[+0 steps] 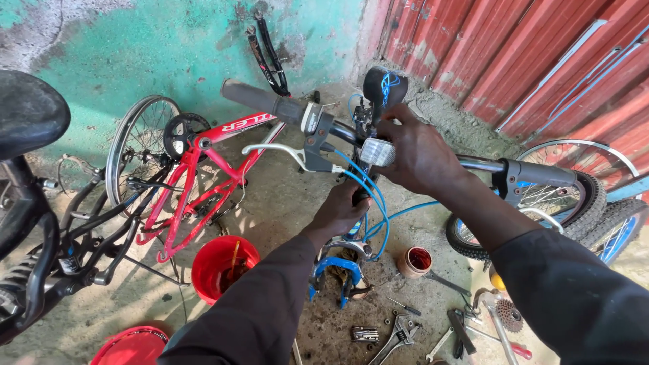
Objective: The person assembles the handlebar onto a blue bicycle frame. They insert the handlebar into the stem, align the brake and gear cables, and secure the assembly using a wrench to tighten the bolts.
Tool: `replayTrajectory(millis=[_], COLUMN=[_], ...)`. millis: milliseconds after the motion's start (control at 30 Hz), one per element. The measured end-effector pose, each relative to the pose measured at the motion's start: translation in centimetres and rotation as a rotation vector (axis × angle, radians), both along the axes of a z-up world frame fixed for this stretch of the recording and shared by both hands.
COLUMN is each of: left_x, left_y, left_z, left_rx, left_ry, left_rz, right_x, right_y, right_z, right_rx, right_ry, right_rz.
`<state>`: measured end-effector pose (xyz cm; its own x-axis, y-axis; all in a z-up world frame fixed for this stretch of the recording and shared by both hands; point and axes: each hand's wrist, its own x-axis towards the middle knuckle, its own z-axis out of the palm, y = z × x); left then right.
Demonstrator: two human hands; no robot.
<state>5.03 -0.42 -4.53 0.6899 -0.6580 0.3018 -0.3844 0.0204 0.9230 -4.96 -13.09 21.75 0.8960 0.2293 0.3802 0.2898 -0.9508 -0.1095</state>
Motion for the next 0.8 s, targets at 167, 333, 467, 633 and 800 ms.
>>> replayTrajectory(millis=[167,333,467,633,800], left_x=[-0.5,-0.6,-0.6,-1.3,-0.3], left_y=[-0.5,-0.3,0.3,0.8,-0.3], left_z=[0.7,1.1,0.6,1.2,-1.8], left_rx=[-0.061,-0.077,-0.049,-0.023,-0.107], left_ry=[0.072,0.086,0.140,0.137,0.100], left_rz=[0.005,-0.003,-0.048,-0.092,-0.059], right_x=[0.4,0.6,0.8,0.1,-2.1], right_y=[-0.4,-0.1,0.5,1.8,3.0], right_z=[0.2,0.9,0.8,0.4,-0.7], right_rx=[0.026,0.066,0.101,0.062,0.033], right_ry=[0.013,0.081,0.129,0.137,0.070], right_rz=[0.042,0.105,0.143,0.108,0.003])
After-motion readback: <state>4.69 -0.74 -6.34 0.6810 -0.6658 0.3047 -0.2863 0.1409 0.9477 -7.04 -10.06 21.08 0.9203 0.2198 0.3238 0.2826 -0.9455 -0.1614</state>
